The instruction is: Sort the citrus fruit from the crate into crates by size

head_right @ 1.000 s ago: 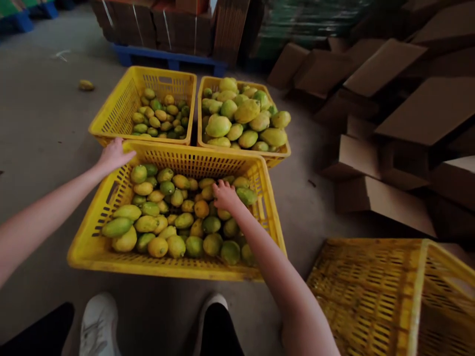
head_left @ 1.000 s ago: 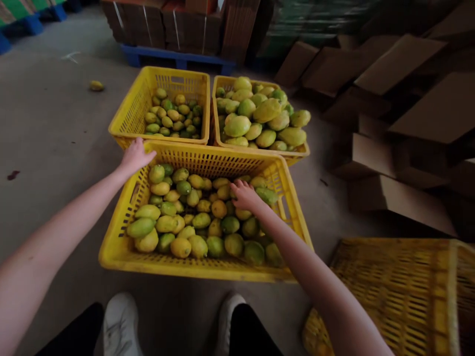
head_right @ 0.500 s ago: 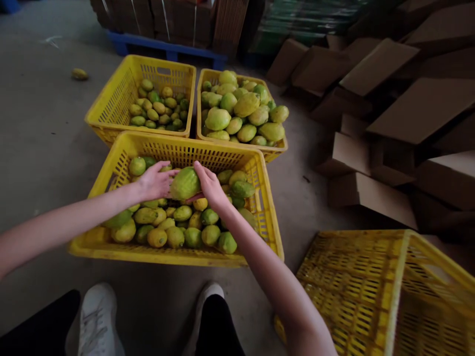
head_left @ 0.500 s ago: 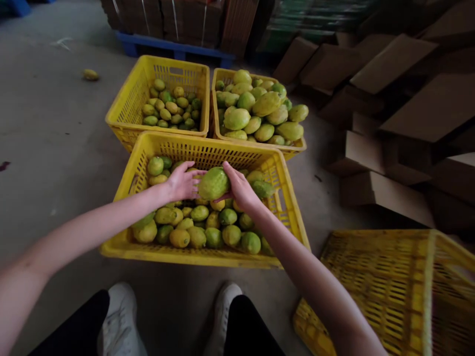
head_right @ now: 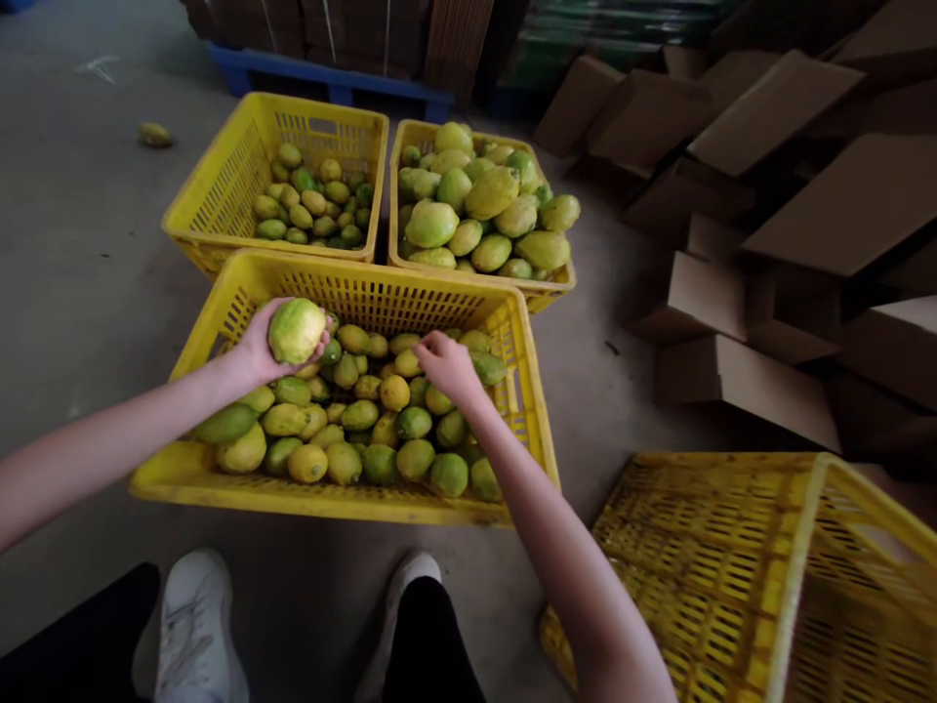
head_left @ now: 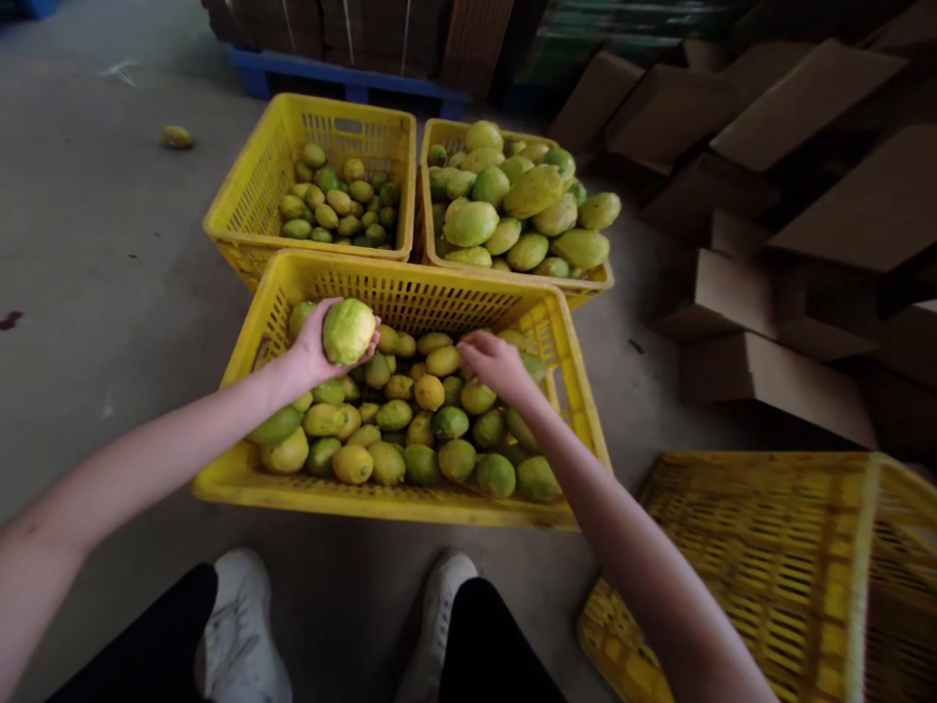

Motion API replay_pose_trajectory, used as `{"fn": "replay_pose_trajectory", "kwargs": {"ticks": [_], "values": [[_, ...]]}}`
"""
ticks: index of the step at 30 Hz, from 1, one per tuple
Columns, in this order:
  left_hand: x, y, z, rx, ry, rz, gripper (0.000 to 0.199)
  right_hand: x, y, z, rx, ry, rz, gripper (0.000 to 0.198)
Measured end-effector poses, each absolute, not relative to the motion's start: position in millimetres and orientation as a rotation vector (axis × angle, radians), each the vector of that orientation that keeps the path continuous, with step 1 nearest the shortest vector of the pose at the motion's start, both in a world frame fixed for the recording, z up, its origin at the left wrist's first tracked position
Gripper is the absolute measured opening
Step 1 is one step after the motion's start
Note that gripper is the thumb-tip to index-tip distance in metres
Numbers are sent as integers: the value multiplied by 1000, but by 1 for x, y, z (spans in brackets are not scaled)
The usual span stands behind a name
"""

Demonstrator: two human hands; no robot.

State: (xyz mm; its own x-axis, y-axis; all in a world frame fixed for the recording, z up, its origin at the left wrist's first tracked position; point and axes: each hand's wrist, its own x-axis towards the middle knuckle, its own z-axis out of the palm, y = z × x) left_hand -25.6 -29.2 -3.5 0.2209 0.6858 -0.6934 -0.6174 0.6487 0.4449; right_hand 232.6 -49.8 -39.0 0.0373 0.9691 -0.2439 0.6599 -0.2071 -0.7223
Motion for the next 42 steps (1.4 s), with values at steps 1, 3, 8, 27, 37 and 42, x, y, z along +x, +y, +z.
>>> {"fn": "replay_pose_trajectory", "kwargs": {"ticks": [1,3,8,27,37,42], "values": [[-27,-25,-4,100,1025,961,38,229,-52,-54,-1962,-1729,975,21],[-27,-19,-9,140,1062,1081,37,214,-58,-82,-2030,-1902,947,28],[-25,-17,-29,116,1118,1106,39,186,-68,-116,-2044,-2313,749,49],[13,-3,-27,334,782,1095,14,176,-59,-46,-1263,-1146,1210,54],[-29,8,-44,789,757,766,48,185,-67,-45,-1168,-1226,1079,62],[-33,5,-39,870,738,615,58,188,-68,-41,-1171,-1236,1082,64]]}}
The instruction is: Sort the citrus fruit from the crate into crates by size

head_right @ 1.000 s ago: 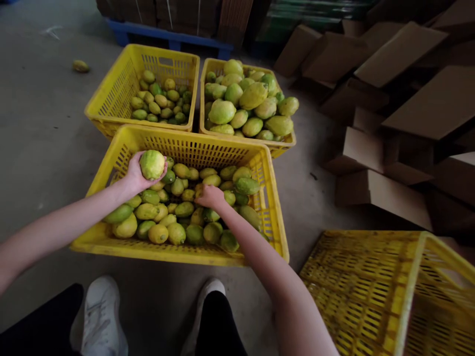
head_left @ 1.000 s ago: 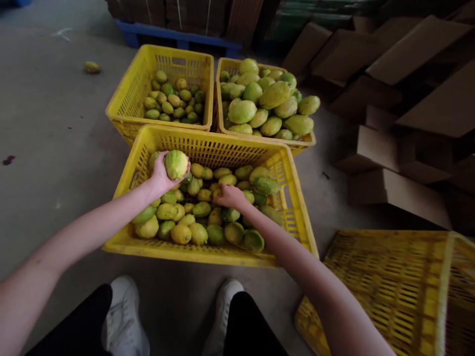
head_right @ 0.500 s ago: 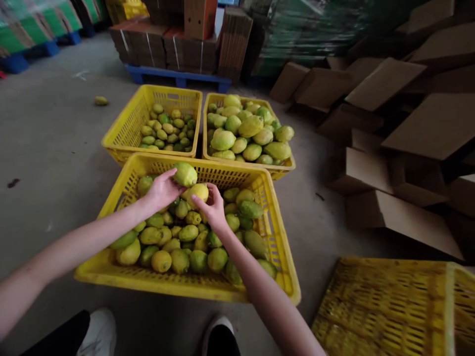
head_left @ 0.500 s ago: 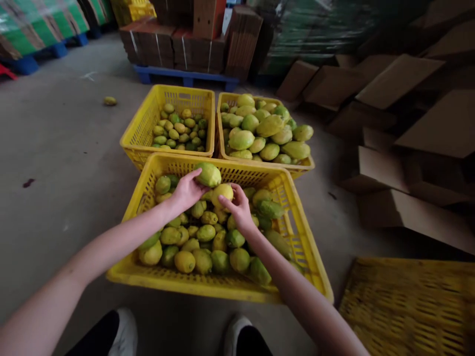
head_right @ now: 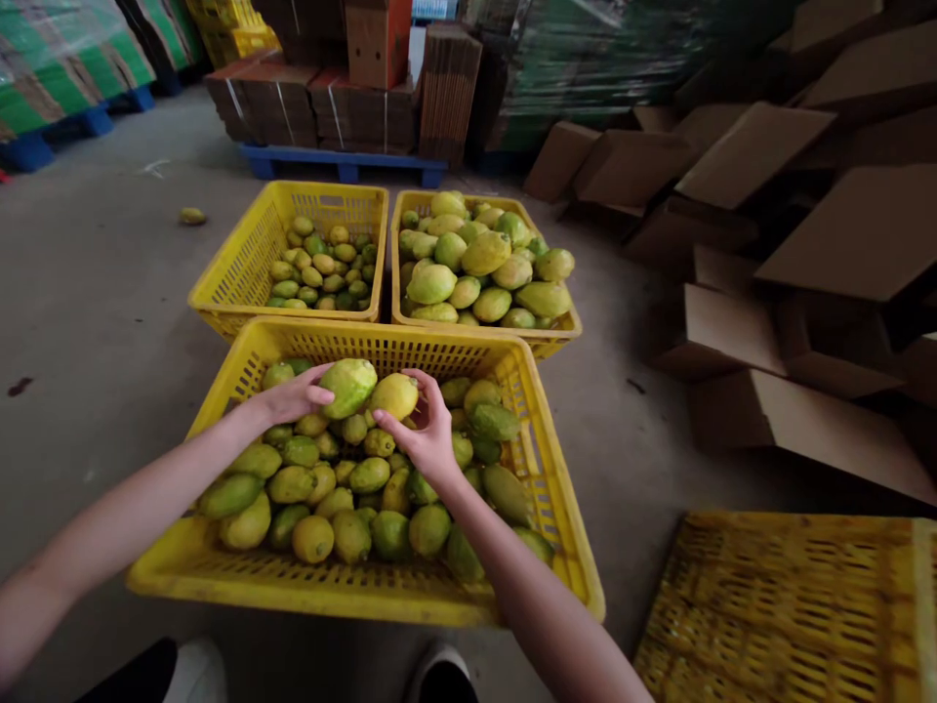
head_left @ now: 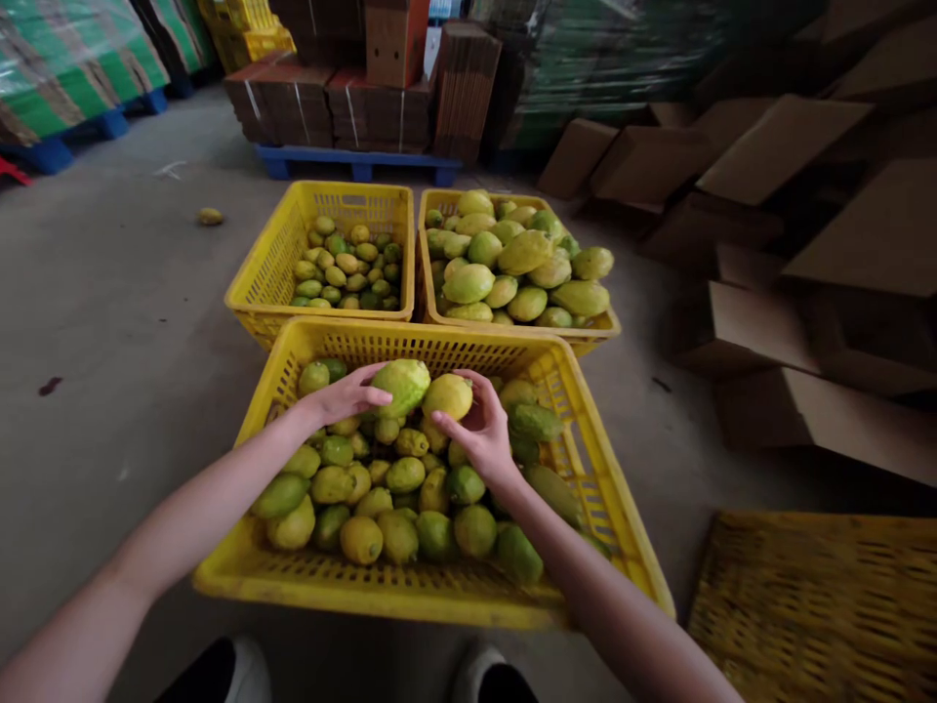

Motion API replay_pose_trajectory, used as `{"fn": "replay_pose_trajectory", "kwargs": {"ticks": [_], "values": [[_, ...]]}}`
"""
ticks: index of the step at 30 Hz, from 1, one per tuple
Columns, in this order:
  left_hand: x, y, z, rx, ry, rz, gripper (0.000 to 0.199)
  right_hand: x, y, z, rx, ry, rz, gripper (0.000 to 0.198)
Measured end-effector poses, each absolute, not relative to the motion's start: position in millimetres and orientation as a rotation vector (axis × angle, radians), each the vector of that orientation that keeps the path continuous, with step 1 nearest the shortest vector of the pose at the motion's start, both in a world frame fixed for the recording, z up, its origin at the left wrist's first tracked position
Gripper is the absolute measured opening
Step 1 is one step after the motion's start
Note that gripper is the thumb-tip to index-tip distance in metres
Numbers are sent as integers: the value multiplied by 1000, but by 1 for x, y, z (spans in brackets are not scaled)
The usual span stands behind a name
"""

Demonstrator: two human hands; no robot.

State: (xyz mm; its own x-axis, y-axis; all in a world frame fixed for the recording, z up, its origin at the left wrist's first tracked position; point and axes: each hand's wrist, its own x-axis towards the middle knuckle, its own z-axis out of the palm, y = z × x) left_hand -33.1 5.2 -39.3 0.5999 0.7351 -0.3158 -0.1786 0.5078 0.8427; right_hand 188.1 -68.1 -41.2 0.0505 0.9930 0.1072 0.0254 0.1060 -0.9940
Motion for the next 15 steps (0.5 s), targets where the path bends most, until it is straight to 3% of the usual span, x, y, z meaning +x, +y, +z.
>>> {"fn": "replay_pose_trajectory", "kwargs": {"ticks": [4,10,15], "values": [[-22,-6,-36,619,696,556,41,187,-70,-43,-1167,-1237,1099,63],[-5,-15,-47,175,849,750,33,179,-75,-53,-1230,-1378,935,69],[-8,-7,-55,276,895,902,27,177,-77,-62,-1283,-1507,800,56]]}}
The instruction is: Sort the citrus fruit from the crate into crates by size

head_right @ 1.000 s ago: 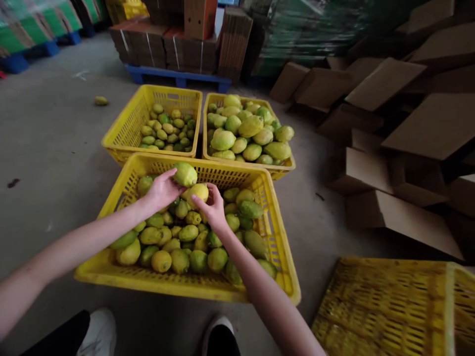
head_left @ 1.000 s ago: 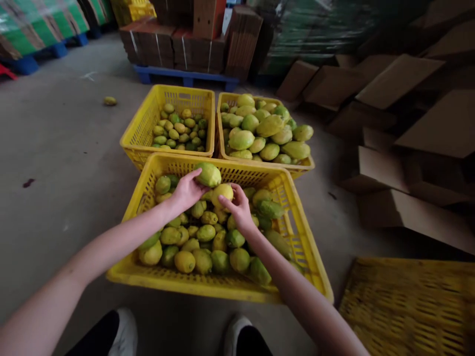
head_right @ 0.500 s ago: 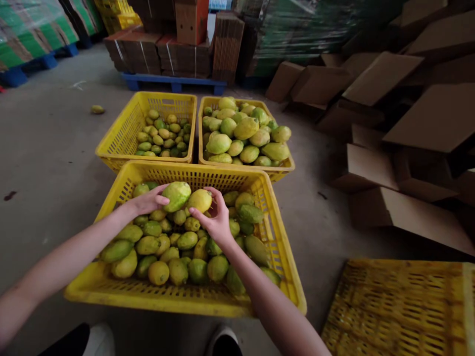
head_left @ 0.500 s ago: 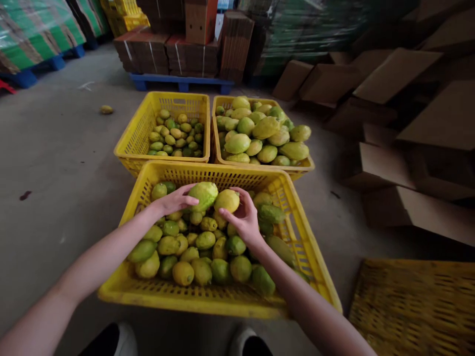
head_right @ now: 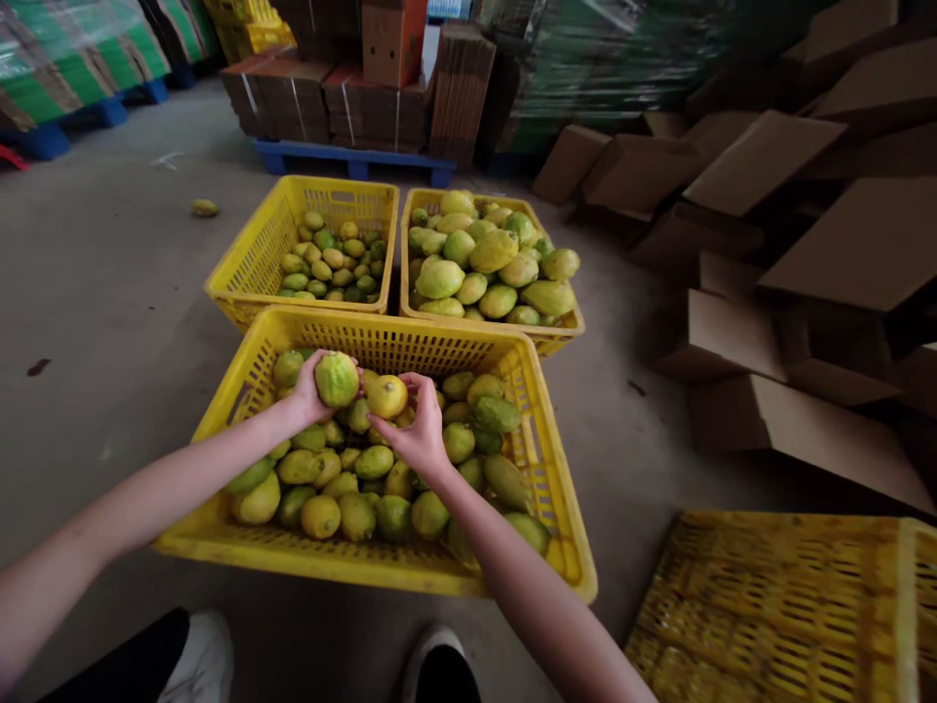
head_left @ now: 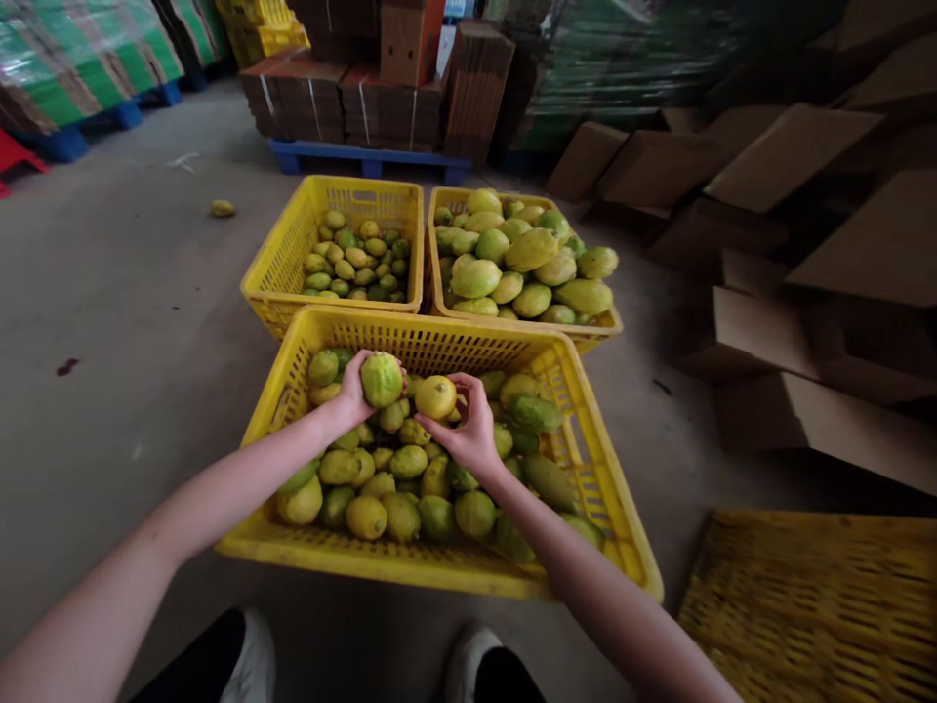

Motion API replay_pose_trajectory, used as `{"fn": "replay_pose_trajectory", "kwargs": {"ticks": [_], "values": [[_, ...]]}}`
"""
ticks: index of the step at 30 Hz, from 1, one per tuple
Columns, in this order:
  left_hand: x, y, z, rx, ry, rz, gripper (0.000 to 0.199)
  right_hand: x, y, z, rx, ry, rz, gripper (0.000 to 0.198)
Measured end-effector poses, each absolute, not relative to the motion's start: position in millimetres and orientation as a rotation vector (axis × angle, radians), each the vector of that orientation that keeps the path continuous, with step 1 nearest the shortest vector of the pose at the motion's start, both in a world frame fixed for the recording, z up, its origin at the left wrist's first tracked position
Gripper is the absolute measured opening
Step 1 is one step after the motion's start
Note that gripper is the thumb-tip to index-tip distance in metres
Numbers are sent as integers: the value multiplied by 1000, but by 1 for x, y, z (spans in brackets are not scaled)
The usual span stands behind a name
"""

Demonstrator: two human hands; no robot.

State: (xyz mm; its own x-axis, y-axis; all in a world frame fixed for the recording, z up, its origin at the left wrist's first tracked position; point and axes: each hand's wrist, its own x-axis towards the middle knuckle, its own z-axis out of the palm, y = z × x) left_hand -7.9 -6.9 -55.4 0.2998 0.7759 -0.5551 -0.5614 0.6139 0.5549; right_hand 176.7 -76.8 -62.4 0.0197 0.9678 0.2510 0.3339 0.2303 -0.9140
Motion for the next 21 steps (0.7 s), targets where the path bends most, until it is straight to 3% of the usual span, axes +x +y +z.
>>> {"fn": "replay_pose_trajectory", "kwargs": {"ticks": [7,13,17,21], "values": [[-6,-15,-54,1039,918,1116,32,175,-77,-70,-1204,-1684,399,45],[-10,-22,-47,1222,894,1143,33,173,-77,-73,-1037,-1693,169,48],[-11,-22,-45,1208,880,1134,28,175,-79,-72,-1061,-1678,240,46],[-6,-18,-49,931,861,1052,26,174,-80,-68,-1116,-1528,673,53]]}}
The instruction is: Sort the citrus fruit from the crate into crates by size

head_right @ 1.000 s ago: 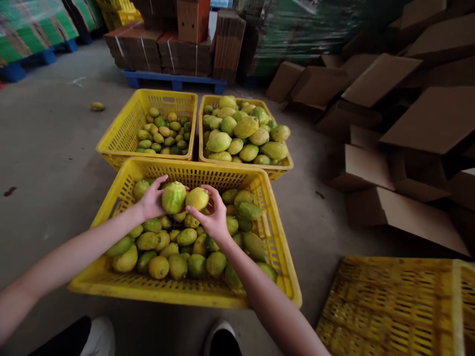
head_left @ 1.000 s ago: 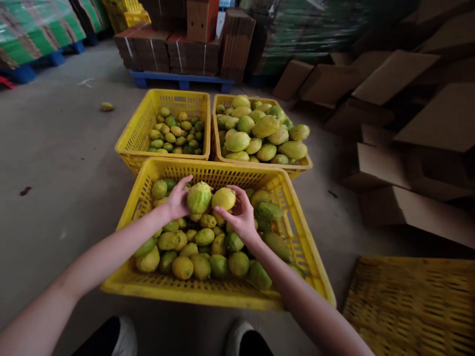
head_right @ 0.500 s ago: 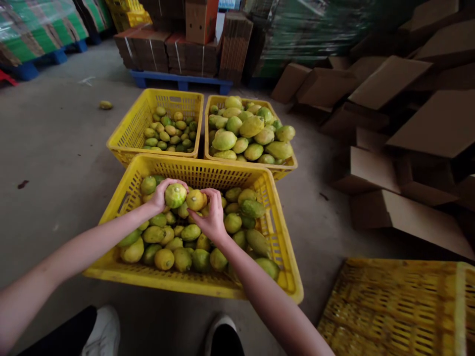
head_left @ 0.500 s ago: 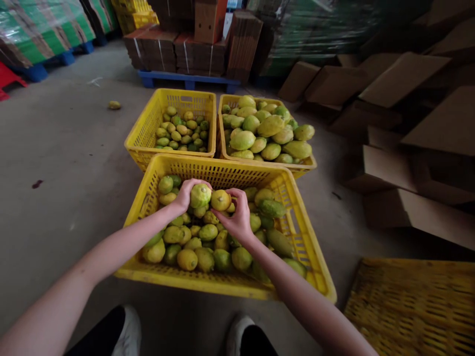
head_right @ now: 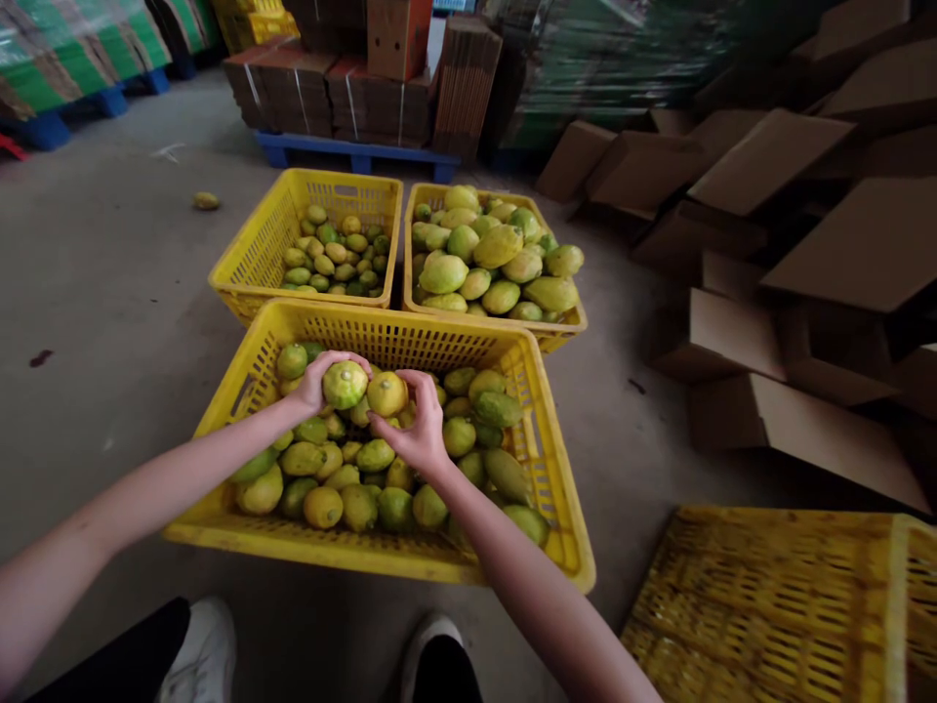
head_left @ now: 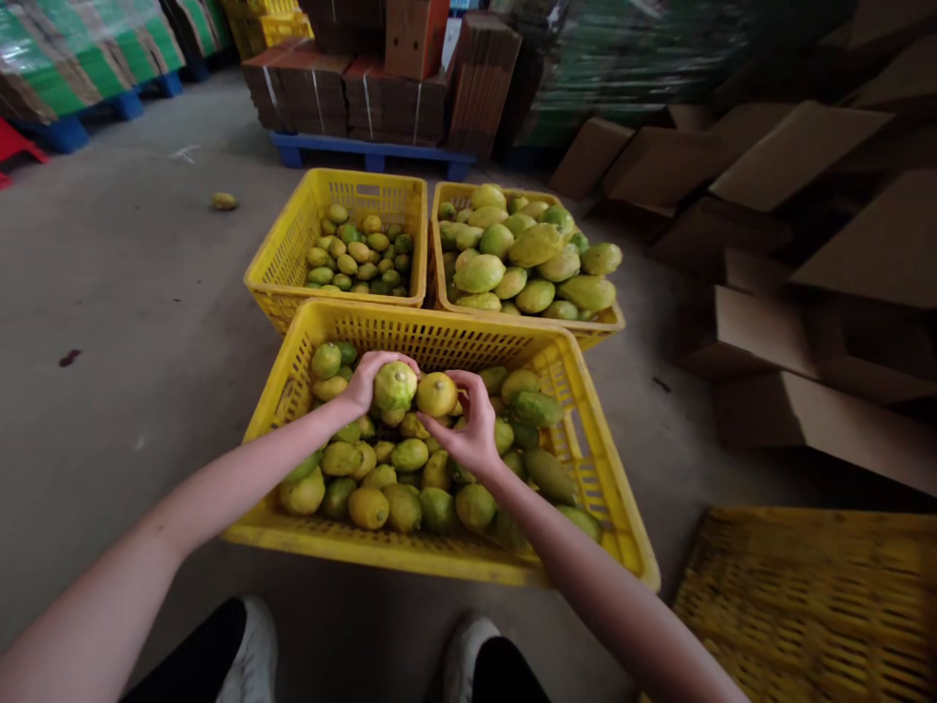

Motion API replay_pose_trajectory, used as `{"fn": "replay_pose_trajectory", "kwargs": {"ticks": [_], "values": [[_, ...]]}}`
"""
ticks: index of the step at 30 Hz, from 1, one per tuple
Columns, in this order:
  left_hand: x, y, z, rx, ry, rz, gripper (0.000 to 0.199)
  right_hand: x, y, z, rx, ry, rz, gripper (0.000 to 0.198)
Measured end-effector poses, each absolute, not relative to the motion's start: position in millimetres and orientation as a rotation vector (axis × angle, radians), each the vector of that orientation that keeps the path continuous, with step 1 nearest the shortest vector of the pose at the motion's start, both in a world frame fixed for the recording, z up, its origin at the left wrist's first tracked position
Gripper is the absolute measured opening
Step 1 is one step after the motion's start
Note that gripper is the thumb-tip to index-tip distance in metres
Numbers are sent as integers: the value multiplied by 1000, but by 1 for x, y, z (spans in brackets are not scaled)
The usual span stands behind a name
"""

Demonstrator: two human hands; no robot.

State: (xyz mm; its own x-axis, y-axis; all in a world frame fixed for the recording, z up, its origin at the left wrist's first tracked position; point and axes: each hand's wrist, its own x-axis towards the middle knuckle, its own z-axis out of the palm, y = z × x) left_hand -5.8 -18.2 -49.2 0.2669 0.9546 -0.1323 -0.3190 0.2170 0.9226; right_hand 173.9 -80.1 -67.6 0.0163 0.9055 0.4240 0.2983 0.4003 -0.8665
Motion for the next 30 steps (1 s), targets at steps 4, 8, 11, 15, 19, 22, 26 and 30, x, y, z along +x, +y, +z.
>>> {"fn": "replay_pose_trajectory", "kwargs": {"ticks": [4,8,11,15,19,22,26,30], "values": [[1,-16,-51,335,854,890,30,171,-75,-60,-1065,-999,1278,47],[1,-16,-43,40,842,839,45,175,-66,-53,-971,-362,1706,36],[-4,-16,-35,63,770,787,59,181,-61,-49,-1042,-85,1780,22],[-10,-13,-32,58,704,712,64,183,-58,-44,-1098,76,1850,24],[-7,-10,-38,16,790,619,60,182,-57,-40,-1121,198,1873,33],[-2,-12,-41,24,869,580,62,185,-55,-42,-1146,217,1846,34],[2,-15,-35,50,885,613,67,188,-52,-50,-1165,196,1792,24],[0,-11,-30,170,936,559,53,190,-53,-52,-1095,22,1696,17]]}}
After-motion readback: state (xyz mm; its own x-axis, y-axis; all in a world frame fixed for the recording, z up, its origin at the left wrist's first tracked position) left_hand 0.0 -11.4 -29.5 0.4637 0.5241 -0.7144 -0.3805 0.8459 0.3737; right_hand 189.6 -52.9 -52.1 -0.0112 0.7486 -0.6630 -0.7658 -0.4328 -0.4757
